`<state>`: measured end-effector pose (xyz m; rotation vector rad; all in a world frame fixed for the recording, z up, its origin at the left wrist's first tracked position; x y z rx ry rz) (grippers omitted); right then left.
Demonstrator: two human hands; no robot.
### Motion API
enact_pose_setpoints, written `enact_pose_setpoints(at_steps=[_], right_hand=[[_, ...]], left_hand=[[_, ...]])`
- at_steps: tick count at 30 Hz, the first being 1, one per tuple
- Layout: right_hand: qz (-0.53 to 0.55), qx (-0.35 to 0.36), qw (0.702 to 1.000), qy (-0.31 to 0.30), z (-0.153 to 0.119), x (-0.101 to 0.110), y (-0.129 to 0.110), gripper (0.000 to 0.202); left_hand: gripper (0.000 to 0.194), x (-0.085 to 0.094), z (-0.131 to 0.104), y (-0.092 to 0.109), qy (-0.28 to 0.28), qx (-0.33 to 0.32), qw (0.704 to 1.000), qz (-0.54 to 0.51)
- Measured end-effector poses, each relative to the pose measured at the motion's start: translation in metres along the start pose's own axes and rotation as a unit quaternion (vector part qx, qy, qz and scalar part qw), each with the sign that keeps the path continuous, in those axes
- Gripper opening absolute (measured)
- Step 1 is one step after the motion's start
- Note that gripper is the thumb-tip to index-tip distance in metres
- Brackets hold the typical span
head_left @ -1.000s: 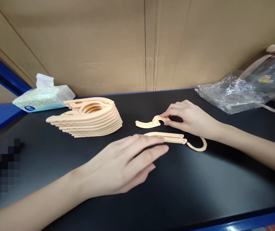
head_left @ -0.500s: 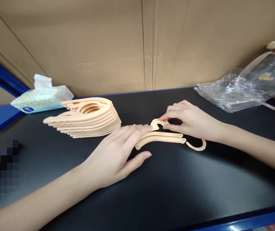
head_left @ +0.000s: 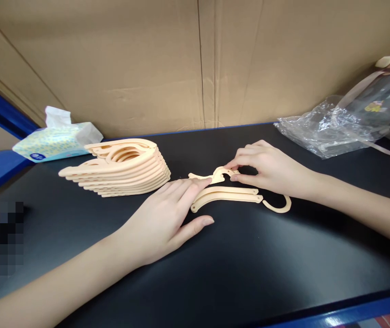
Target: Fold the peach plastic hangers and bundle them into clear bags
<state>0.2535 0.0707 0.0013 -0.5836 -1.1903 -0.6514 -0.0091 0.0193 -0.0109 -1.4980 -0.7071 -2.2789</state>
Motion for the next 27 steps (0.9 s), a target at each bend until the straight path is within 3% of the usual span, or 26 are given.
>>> enact_pose_setpoints(at_steps=[6, 14, 21, 27], right_hand=[[-0.006, -0.001, 1.0, -0.001, 0.0, 0.001, -0.001, 0.021], [-0.061, 0.015, 0.997, 0.044, -0.001, 0.009, 0.004, 0.026], [-0.214, 0.025, 0.975, 0.051, -0.003, 0.032, 0.019, 0.029], [-0.205, 0.022, 0.978, 0.008, -0.006, 0.063, 0.034, 0.03]], left_hand=[[0.051, 0.0, 0.001, 0.0, -0.002, -0.001, 1.0, -0.004], [0.049, -0.001, 0.0, 0.0, -0.012, 0.001, 1.0, -0.011], [0.049, 0.0, 0.001, -0.001, -0.013, -0.003, 1.0, -0.013], [0.047, 0.002, 0.002, 0.01, 0.003, -0.069, 0.998, -0.007]])
Point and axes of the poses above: each hand's wrist, its own z-axis towards the middle knuckle, its own x-axis out of the back of the hand, y = z × x, the point moved 1 cm from there along z, towards the middle knuckle, and after that the axes turned 8 degrees about -z, right-handed, at the moved point
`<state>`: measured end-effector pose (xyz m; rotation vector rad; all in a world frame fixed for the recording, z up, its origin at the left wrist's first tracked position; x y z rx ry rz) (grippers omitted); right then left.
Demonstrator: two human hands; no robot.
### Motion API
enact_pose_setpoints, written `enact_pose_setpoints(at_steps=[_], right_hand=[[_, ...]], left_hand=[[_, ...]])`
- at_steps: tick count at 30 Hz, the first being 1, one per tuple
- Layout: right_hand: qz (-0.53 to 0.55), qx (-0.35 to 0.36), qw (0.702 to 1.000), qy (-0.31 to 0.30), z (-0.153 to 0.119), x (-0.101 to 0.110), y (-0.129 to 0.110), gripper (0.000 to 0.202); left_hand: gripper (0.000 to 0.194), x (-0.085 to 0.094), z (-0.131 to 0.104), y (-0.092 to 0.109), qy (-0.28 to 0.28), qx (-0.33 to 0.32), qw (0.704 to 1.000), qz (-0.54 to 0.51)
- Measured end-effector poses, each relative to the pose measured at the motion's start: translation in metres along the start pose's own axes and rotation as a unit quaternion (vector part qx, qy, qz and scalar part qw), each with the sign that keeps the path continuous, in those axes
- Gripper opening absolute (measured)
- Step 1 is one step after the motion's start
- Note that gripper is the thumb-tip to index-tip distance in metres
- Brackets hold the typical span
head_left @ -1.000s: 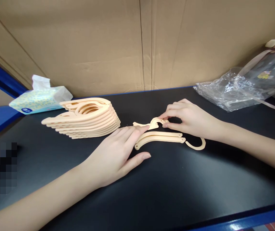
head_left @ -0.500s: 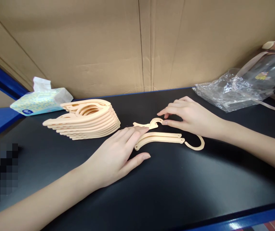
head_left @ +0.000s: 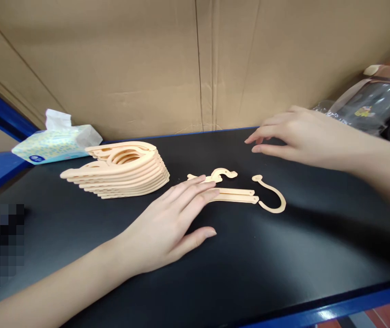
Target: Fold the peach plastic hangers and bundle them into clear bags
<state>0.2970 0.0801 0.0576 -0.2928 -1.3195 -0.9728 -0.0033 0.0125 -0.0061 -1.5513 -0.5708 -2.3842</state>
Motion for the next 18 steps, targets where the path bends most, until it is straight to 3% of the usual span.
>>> enact_pose_setpoints(at_steps=[4, 8, 13, 18], right_hand=[[0.043, 0.005, 0.999, -0.024, -0.007, -0.001, 0.013, 0.03], [0.121, 0.041, 0.99, -0.053, -0.019, -0.018, 0.008, 0.029], [0.242, -0.001, 0.97, -0.038, -0.03, -0.025, -0.003, 0.033], [0.282, -0.024, 0.955, -0.093, -0.033, -0.022, -0.008, 0.039]], left_hand=[[0.035, 0.004, 0.001, 0.014, 0.027, -0.042, 0.999, 0.019], [0.029, 0.006, 0.0, 0.022, 0.026, -0.095, 0.995, -0.003], [0.026, 0.003, 0.003, 0.027, 0.012, -0.112, 0.994, -0.006], [0.028, 0.002, 0.005, 0.025, 0.019, -0.12, 0.993, 0.0]])
Point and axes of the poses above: each hand's wrist, its own z-axis towards the middle knuckle, its own x-axis out of the back of the hand, y = z × x, the point moved 1 cm from there along z, towards the middle knuckle, and after that the axes turned 8 degrees about -z, right-handed, at the moved point
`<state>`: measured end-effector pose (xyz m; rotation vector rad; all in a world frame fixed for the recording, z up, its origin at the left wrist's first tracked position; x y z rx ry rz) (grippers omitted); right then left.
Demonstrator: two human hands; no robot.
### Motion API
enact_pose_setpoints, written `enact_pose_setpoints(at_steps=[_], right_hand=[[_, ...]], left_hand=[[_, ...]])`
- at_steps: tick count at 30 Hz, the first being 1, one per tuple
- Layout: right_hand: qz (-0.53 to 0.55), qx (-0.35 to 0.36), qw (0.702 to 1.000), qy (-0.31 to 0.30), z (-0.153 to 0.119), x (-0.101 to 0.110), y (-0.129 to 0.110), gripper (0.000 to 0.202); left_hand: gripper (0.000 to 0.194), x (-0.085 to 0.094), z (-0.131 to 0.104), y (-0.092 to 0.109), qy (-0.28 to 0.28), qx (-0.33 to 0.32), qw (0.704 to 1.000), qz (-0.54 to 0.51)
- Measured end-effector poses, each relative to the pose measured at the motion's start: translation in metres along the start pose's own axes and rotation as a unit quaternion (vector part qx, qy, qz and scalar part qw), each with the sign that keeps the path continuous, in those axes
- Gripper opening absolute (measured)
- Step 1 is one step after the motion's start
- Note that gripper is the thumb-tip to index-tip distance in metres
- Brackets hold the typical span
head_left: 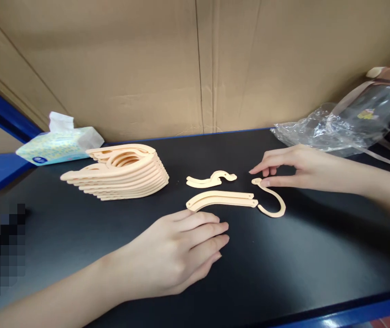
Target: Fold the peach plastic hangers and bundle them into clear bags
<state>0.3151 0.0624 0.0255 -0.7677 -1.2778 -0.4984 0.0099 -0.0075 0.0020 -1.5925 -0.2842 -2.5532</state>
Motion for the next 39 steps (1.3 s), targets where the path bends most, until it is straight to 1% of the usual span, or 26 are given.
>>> enact_pose_setpoints(at_steps=[3, 5, 9, 13, 16, 20, 26, 31, 33, 35, 37, 39], right_hand=[[-0.029, -0.035, 0.999, -0.009, -0.001, -0.004, -0.002, 0.044], [-0.041, -0.055, 0.998, -0.015, -0.001, -0.008, -0.003, 0.042], [-0.034, -0.058, 0.997, -0.035, -0.001, -0.014, -0.002, 0.036], [-0.026, -0.059, 0.997, -0.036, -0.002, -0.017, 0.0, 0.024], [-0.04, -0.049, 0.998, -0.031, -0.002, -0.019, -0.002, 0.018], [-0.051, -0.031, 0.998, -0.006, -0.001, -0.02, -0.005, 0.015], [-0.039, -0.039, 0.998, -0.013, -0.001, -0.019, -0.007, 0.022], [-0.027, 0.014, 1.0, 0.003, 0.0, -0.015, -0.012, 0.025], [-0.011, 0.02, 1.0, 0.012, 0.0, -0.013, -0.015, 0.026], [0.028, 0.013, 0.999, 0.031, 0.0, -0.011, -0.018, 0.027], [0.089, 0.001, 0.995, 0.049, 0.0, -0.01, -0.021, 0.028], [0.166, -0.024, 0.984, 0.059, 0.001, -0.009, -0.024, 0.028]], left_hand=[[0.027, 0.001, -0.001, -0.002, 0.005, -0.006, 1.0, 0.001], [0.026, 0.002, -0.001, -0.004, 0.003, -0.01, 1.0, -0.003], [0.025, 0.002, -0.003, -0.006, -0.013, -0.012, 1.0, -0.011], [0.025, 0.002, -0.004, -0.007, -0.027, -0.01, 0.999, -0.024], [0.026, 0.001, -0.004, -0.007, -0.031, -0.004, 0.999, -0.024], [0.025, 0.001, -0.005, -0.008, -0.027, -0.001, 0.999, -0.027], [0.026, 0.002, -0.005, -0.008, -0.03, -0.008, 0.999, -0.026], [0.026, 0.003, -0.005, -0.008, -0.038, -0.005, 0.999, -0.026], [0.024, 0.003, -0.005, -0.008, -0.038, -0.005, 0.999, -0.029], [0.024, 0.003, -0.005, -0.009, -0.037, -0.006, 0.999, -0.029], [0.024, 0.003, -0.004, -0.009, -0.039, -0.005, 0.999, -0.03], [0.026, 0.003, -0.004, -0.009, -0.04, -0.006, 0.999, -0.029]])
Point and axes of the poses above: each hand's wrist, its own z-axis towards the middle knuckle, its own x-axis out of the back of the hand, y = z × x, the point moved 1 cm from there along z, towards the middle knuckle, and after that the axes turned 8 degrees about -z, right-handed, at the moved point
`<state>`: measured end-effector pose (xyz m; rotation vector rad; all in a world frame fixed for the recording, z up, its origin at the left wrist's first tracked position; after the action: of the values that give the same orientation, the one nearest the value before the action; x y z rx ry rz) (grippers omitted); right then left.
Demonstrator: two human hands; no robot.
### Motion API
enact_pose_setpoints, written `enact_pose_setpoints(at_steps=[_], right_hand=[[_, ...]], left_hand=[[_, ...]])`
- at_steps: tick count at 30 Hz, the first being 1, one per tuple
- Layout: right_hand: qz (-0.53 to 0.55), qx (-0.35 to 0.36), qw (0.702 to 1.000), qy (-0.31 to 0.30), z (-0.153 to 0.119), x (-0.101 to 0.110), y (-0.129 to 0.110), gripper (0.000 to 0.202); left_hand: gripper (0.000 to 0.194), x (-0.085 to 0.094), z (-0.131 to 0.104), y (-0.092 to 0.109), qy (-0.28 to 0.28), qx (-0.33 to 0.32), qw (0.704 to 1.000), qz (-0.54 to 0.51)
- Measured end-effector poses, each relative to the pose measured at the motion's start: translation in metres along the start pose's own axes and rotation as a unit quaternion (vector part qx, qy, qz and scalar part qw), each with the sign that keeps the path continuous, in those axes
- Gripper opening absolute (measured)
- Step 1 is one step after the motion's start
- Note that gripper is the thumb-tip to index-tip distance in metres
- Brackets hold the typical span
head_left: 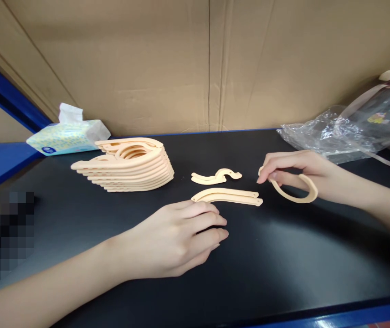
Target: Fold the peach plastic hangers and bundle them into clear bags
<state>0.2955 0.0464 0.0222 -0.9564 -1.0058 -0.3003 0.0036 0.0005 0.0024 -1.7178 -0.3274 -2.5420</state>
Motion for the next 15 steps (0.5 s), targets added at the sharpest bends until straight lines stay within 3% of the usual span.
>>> enact_pose_setpoints(at_steps=[6, 10, 15], right_hand=[[0.247, -0.089, 0.965, 0.025, -0.0002, -0.0035, 0.0042, 0.015], [0.274, -0.074, 0.958, 0.038, 0.0011, -0.0042, 0.0082, 0.005], [0.29, -0.098, 0.951, 0.034, 0.0038, -0.0063, 0.0015, 0.023]], left_hand=[[0.027, 0.0, -0.0005, -0.0002, 0.001, -0.001, 1.0, 0.006], [0.028, 0.0004, -0.001, -0.0003, -0.004, -0.001, 1.0, 0.004], [0.028, 0.0003, 0.0005, 0.0003, 0.002, -0.004, 1.0, 0.004]])
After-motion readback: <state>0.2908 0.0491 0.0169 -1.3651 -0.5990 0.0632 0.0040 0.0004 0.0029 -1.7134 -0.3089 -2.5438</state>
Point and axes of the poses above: each hand's wrist, its own z-axis towards the middle knuckle, its own x-axis out of the back of the hand, y = z × x, the point moved 1 cm from there along z, towards the middle knuckle, and after that the axes turned 8 degrees about -z, right-handed, at the moved point
